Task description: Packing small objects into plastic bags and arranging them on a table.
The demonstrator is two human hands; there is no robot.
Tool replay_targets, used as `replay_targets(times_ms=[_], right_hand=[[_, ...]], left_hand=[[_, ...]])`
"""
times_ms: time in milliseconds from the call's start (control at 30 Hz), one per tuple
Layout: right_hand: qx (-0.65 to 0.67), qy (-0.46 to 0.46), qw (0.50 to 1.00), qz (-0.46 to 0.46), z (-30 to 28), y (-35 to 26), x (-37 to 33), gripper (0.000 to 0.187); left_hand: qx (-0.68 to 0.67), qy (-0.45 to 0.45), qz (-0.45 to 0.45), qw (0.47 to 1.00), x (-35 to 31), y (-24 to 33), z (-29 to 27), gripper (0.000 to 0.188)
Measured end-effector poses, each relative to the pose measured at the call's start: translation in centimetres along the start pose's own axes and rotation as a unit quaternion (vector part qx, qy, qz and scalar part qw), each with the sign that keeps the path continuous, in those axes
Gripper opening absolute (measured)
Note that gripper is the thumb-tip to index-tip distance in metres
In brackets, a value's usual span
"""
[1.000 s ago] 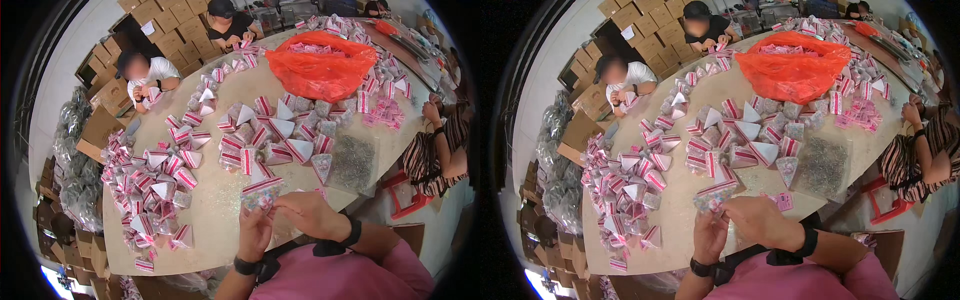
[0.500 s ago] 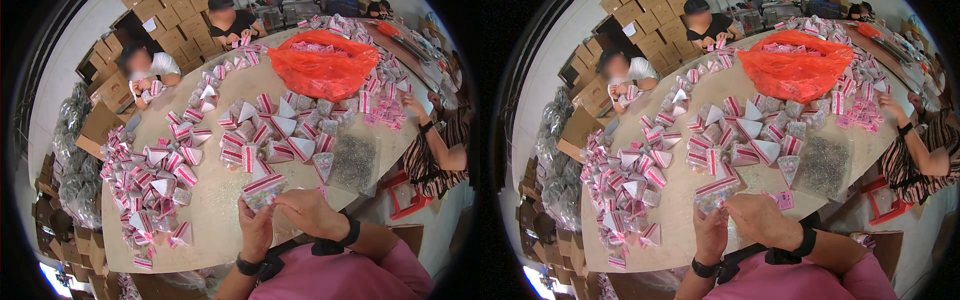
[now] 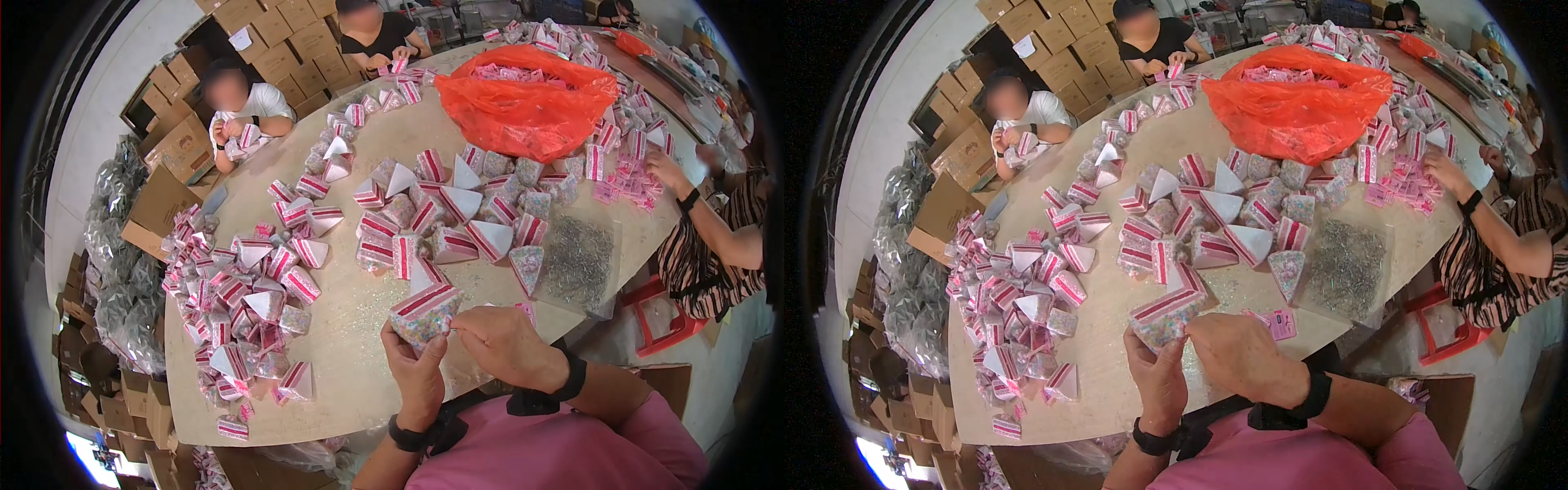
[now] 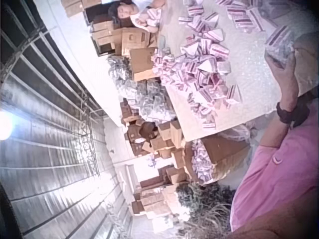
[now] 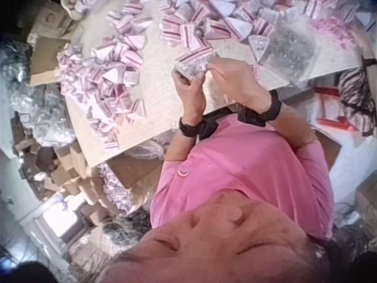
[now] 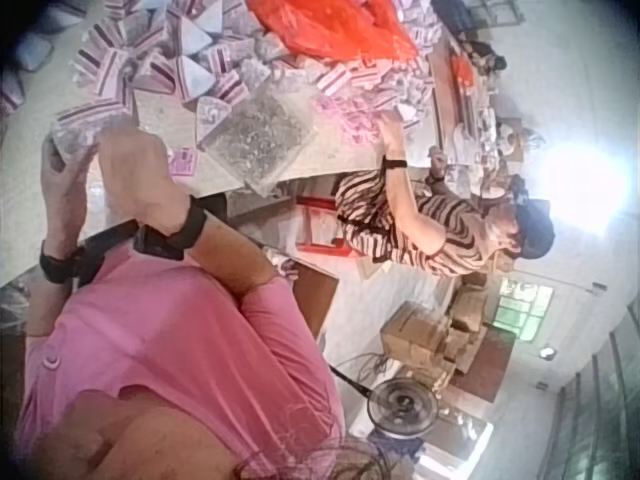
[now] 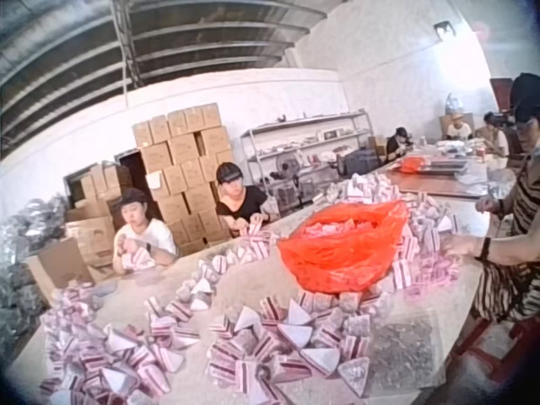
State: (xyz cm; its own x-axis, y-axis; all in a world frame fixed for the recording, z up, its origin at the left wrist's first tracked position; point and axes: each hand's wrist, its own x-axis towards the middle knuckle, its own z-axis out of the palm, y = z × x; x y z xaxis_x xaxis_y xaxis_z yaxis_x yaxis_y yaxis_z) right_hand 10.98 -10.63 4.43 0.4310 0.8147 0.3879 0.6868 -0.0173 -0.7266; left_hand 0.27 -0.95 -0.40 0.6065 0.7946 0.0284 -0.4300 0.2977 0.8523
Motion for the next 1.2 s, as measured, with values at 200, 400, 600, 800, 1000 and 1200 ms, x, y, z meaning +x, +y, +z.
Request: replay_targets(times_ms=[200, 400, 600, 800, 1000, 1200], right_hand=[[0.032, -0.010, 0.999, 0.027, 0.0, 0.6, 0.0, 0.012], [-0.046, -0.007, 0.999, 0.002, 0.7, 0.3, -0.3, 0.011], [-0.092, -0.038, 0.995, -0.001, 2.2, 1.0, -0.5, 0.015], [0.178, -0.080, 0.964, 0.182, 2.0, 1.7, 0.0, 0.047], [0.554, -0.143, 0.759, 0.311, 4.0, 3.3, -0.9, 0.053], [0.265, -0.208, 0.910, 0.241, 4.7, 4.5, -1.4, 0.044]], left_hand=[[0.006, 0.003, -0.007, 1.000, 0.0, -0.3, -0.2, 0.068], [0.073, 0.012, 0.029, 0.997, -0.2, -0.5, -0.3, 0.070], [0.161, 0.038, 0.040, 0.985, -0.4, -1.4, -1.3, 0.069], [0.165, 0.026, 0.004, 0.986, -0.7, -1.3, -2.1, 0.060], [0.167, -0.003, -0.033, 0.985, -1.3, -0.5, -3.8, 0.055], [0.215, 0.013, -0.114, 0.970, -0.1, -0.6, -6.8, 0.049]])
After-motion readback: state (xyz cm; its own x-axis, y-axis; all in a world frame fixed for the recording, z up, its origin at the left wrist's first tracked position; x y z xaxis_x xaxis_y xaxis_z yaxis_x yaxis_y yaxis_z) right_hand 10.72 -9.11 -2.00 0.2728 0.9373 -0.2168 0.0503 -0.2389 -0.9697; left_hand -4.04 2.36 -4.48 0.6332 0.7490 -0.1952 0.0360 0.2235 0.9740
